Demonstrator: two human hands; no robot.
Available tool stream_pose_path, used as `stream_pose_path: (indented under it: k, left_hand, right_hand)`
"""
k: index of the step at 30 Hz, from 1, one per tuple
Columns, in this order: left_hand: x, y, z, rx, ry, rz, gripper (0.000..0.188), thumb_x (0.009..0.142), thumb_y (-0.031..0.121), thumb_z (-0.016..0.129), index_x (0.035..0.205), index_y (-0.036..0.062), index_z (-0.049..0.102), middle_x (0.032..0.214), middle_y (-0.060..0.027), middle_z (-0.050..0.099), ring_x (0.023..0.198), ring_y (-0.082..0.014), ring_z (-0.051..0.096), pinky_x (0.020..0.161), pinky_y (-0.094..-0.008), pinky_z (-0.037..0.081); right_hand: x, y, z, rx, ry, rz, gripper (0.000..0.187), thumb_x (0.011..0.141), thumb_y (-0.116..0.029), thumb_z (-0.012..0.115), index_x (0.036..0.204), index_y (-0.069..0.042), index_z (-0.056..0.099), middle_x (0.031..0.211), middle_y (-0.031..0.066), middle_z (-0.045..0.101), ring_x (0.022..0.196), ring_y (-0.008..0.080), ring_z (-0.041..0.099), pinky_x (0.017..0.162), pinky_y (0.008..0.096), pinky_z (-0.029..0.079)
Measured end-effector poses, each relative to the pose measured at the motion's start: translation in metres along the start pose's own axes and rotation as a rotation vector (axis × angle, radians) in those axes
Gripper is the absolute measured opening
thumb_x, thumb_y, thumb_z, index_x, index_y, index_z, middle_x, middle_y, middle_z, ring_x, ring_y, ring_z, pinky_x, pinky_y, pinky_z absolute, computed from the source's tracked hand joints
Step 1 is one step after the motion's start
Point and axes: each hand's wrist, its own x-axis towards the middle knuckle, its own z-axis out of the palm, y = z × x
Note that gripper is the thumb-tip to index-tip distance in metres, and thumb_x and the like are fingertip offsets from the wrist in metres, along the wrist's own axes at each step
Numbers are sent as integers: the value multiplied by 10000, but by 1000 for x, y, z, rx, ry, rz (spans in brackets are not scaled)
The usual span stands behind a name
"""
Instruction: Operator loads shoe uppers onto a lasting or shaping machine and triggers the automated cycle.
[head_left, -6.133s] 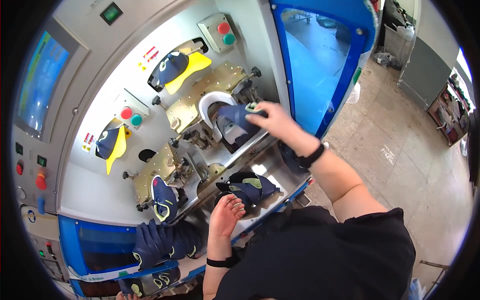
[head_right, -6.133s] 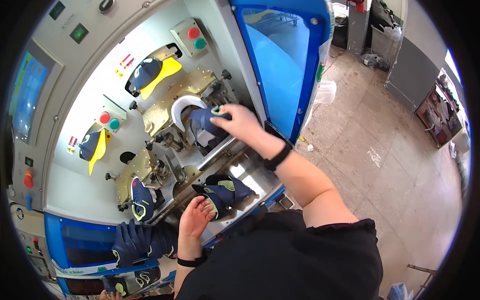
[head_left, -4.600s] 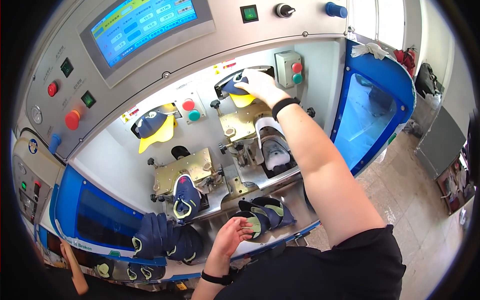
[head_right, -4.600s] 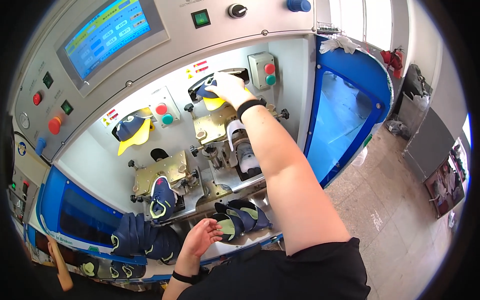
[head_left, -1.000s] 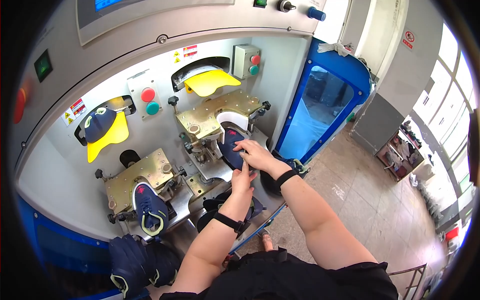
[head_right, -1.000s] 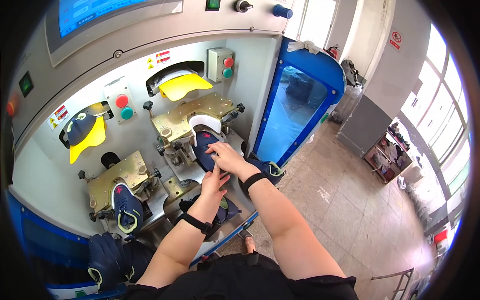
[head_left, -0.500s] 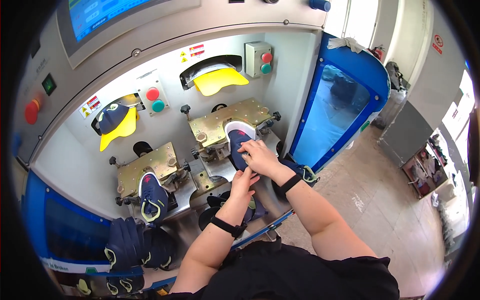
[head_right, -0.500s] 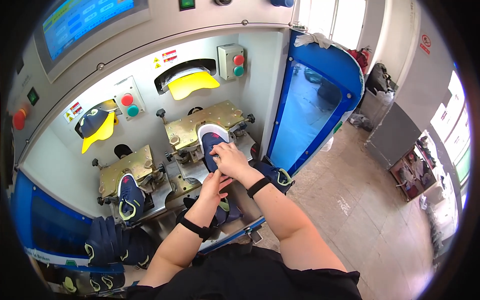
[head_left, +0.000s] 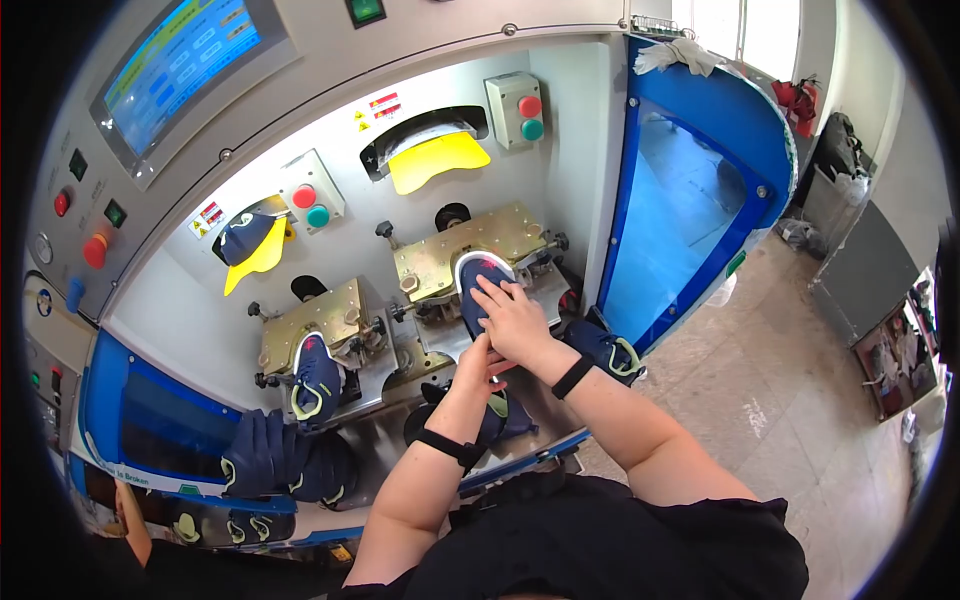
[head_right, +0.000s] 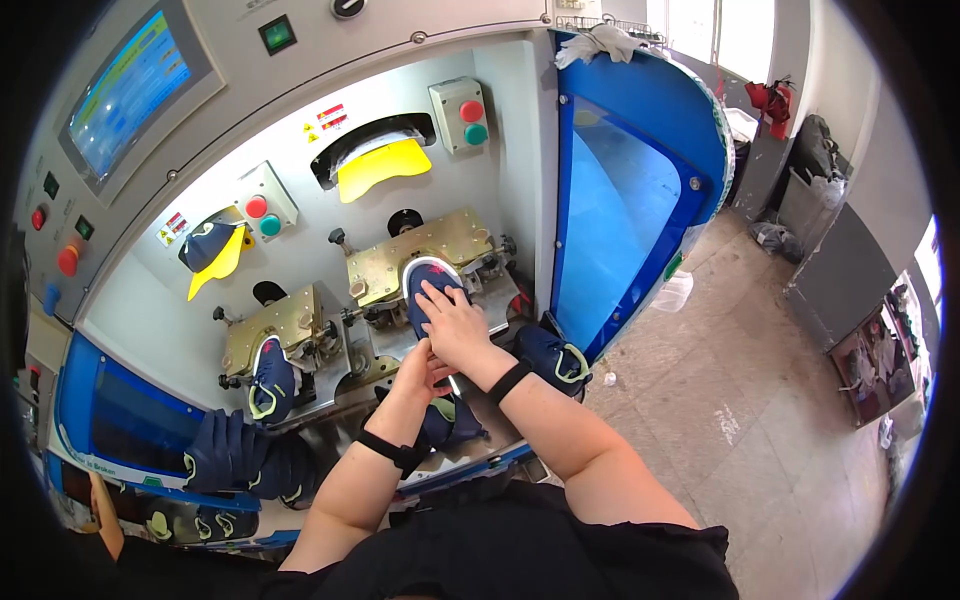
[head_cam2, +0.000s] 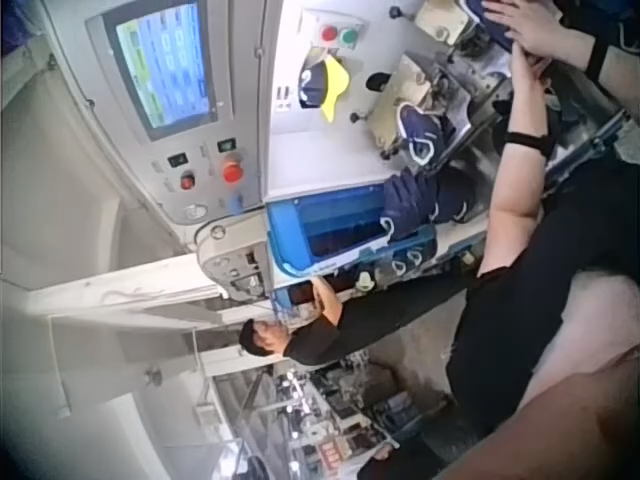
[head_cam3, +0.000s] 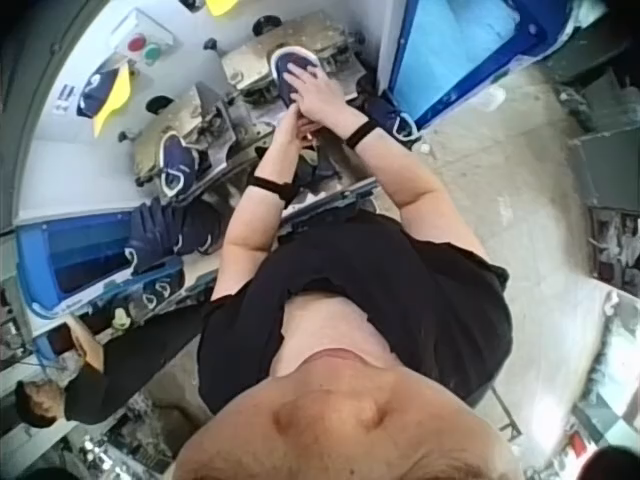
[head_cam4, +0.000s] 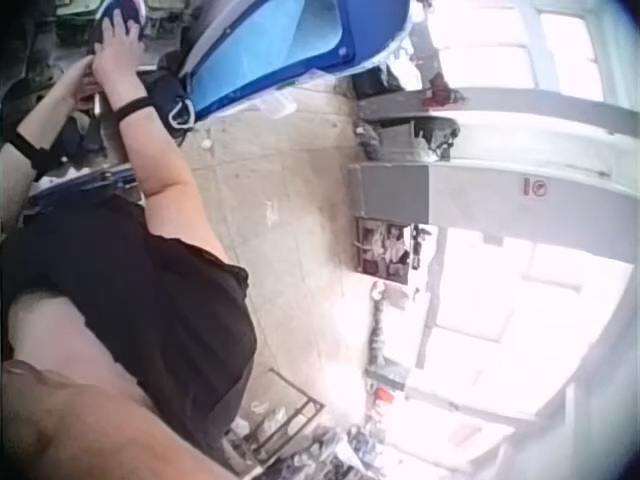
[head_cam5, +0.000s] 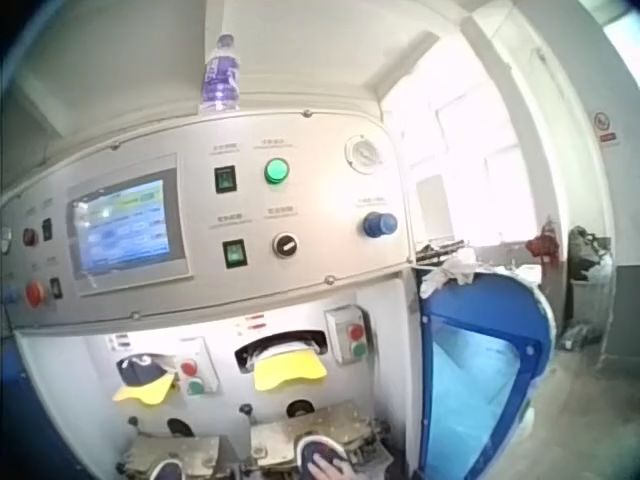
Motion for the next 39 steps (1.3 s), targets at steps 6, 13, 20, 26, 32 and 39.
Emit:
stream_pose_path:
  k: [6,13,20,26,32,39]
  left_hand:
    - [-9,-13,2,-58,23,70,468,938,553,485,1193,174,587,1137,-20,665,1120,-198,602,819,-433,361]
    - [-63,-76,-50,-122,222,335,276,985,303,564,1084,53,627,869,-67,674,733,-148,666,602,-252,503]
    - [-70,-138,-152,213,668,534,127,969,165,567,908,79,637,672,24,571,563,-64,545,482,-208,409]
    - [-64,-158,-167,87,827,559,113,987,199,580,1028,93,580,737,21,568,587,-56,518,481,-212,392]
    - [-114,-138,-188,-43,903,716,242,1021,329,553,1009,89,524,798,14,543,684,-69,508,601,-222,434]
    - [-146,-52,-114,-622,-233,581,455,1023,369,519,1401,116,491,1371,-70,578,1285,-228,531,1100,-432,401]
  right_hand:
    - [0,4,-1,-3,4,-42,484,864,-277,672,1326,-154,592,1434,23,524,1264,303,500,900,479,497]
    - [-53,-11,-42,116,311,-260,321,849,-195,669,1157,-111,637,1317,40,589,1182,260,546,1017,500,393]
    - [-120,-40,12,519,-67,-515,161,843,-183,705,967,-108,634,973,23,627,837,223,662,672,336,535]
    - [-112,-95,85,-98,-665,-743,199,746,-148,696,935,-101,653,923,46,660,843,259,656,684,360,547]
    - [-73,-89,13,971,-434,-26,174,909,-196,662,996,-50,627,907,68,655,854,215,645,700,321,527]
    - [-69,-90,-15,1797,-439,656,267,1042,-247,523,1249,-78,518,1094,15,613,869,66,597,711,197,483]
